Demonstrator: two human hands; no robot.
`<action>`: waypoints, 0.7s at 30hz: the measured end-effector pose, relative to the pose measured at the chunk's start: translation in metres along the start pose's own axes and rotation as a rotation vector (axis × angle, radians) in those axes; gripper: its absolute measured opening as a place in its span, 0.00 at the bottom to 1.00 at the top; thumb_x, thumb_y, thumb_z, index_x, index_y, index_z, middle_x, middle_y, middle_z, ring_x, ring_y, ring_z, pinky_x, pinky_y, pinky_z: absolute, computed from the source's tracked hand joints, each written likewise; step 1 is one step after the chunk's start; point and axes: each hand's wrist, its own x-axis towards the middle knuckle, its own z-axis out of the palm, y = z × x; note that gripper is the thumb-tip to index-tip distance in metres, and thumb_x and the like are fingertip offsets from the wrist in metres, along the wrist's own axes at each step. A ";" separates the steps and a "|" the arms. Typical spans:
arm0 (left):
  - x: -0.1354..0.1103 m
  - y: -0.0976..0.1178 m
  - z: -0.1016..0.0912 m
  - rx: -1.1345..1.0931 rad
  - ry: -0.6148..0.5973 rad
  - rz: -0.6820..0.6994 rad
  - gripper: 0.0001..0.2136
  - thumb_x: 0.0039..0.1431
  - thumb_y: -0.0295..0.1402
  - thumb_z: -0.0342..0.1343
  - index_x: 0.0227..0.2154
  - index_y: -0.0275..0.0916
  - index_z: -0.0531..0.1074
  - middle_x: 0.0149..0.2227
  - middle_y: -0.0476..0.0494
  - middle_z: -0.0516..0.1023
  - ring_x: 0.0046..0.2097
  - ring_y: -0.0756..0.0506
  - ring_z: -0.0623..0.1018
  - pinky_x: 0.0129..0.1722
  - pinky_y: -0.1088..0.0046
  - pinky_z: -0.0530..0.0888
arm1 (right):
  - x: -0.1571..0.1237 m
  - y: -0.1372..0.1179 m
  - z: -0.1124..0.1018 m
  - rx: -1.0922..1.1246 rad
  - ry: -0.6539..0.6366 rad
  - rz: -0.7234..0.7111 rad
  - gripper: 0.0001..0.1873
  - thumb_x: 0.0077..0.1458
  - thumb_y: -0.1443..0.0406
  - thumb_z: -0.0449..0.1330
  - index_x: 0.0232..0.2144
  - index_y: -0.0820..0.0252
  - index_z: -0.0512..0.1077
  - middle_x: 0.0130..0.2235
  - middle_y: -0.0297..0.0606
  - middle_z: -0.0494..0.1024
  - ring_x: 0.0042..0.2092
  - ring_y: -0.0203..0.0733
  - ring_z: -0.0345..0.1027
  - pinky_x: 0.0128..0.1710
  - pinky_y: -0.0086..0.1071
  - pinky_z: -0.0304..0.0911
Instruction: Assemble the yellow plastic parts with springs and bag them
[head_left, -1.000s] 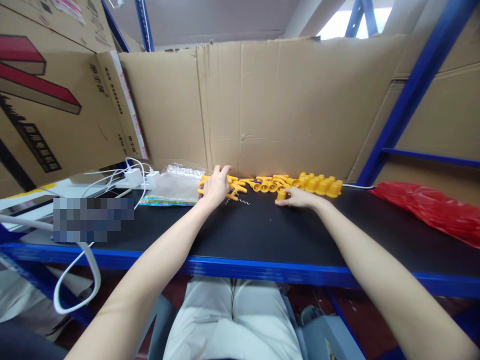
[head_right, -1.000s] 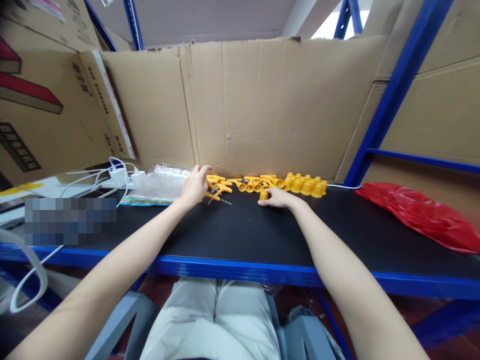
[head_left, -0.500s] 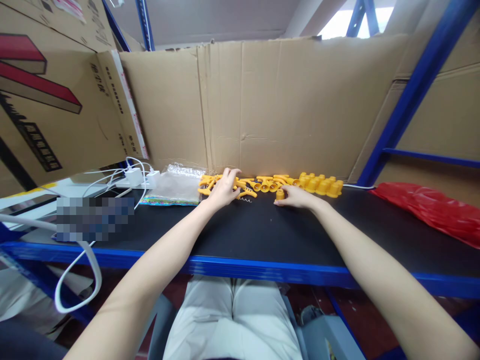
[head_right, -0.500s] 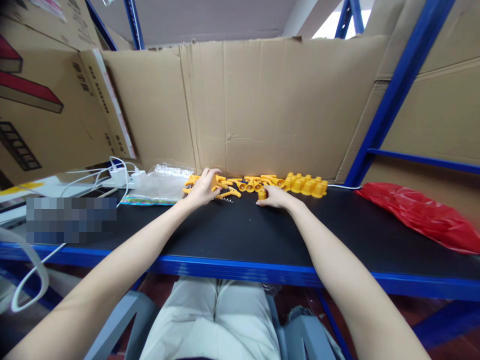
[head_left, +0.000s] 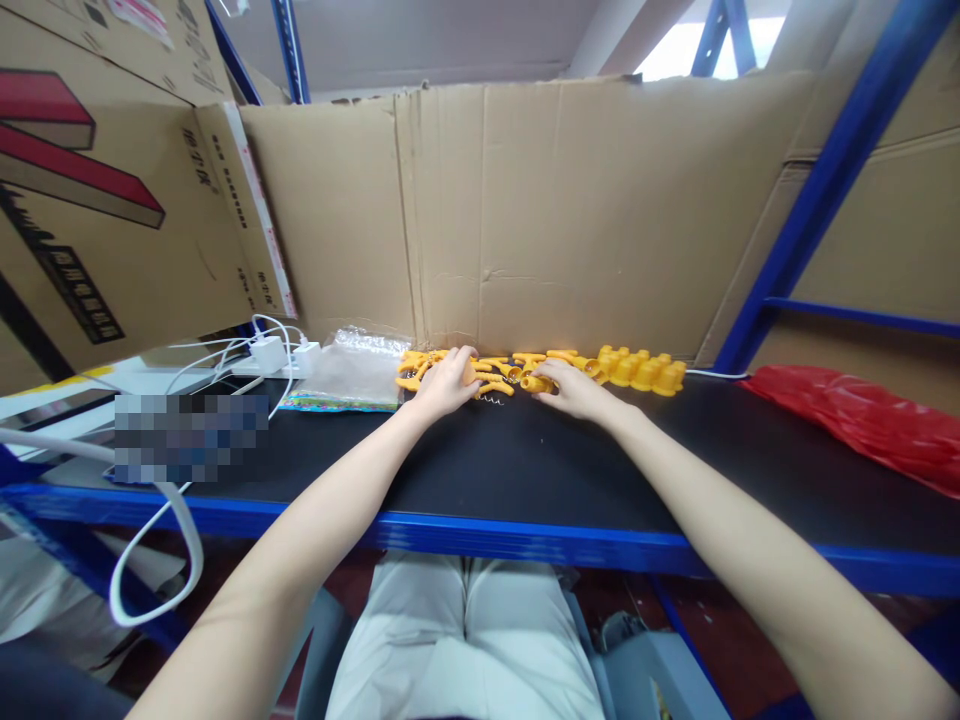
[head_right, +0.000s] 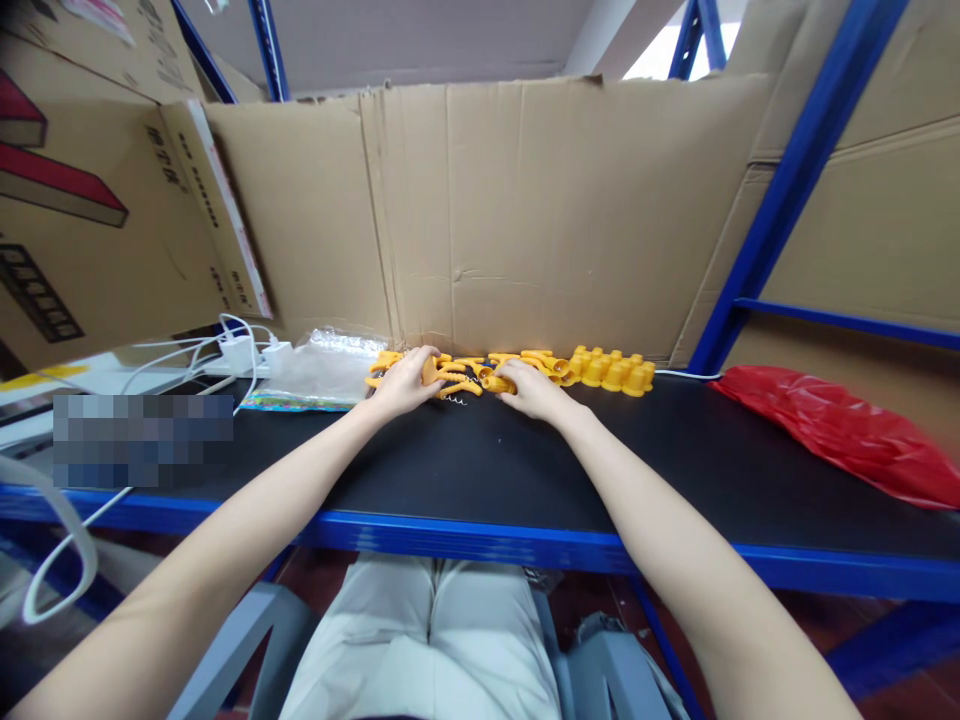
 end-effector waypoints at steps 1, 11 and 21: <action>0.000 0.000 0.000 0.005 0.003 -0.008 0.17 0.54 0.36 0.54 0.46 0.41 0.62 0.46 0.41 0.70 0.48 0.41 0.72 0.47 0.62 0.69 | 0.000 -0.002 0.000 0.006 0.006 -0.011 0.12 0.50 0.66 0.56 0.38 0.62 0.69 0.42 0.46 0.72 0.46 0.47 0.65 0.48 0.41 0.59; -0.001 -0.003 -0.002 0.067 -0.039 -0.026 0.12 0.58 0.41 0.50 0.43 0.41 0.66 0.41 0.43 0.76 0.45 0.42 0.74 0.43 0.66 0.70 | -0.001 -0.005 -0.002 -0.081 -0.063 0.073 0.14 0.51 0.64 0.56 0.41 0.62 0.70 0.45 0.47 0.73 0.48 0.49 0.65 0.48 0.41 0.59; -0.001 -0.005 0.001 0.043 -0.013 -0.002 0.13 0.58 0.42 0.50 0.41 0.41 0.67 0.41 0.43 0.77 0.43 0.42 0.75 0.41 0.67 0.70 | -0.003 0.006 0.000 -0.105 0.001 0.119 0.16 0.51 0.64 0.57 0.42 0.66 0.71 0.44 0.50 0.72 0.47 0.50 0.66 0.48 0.41 0.61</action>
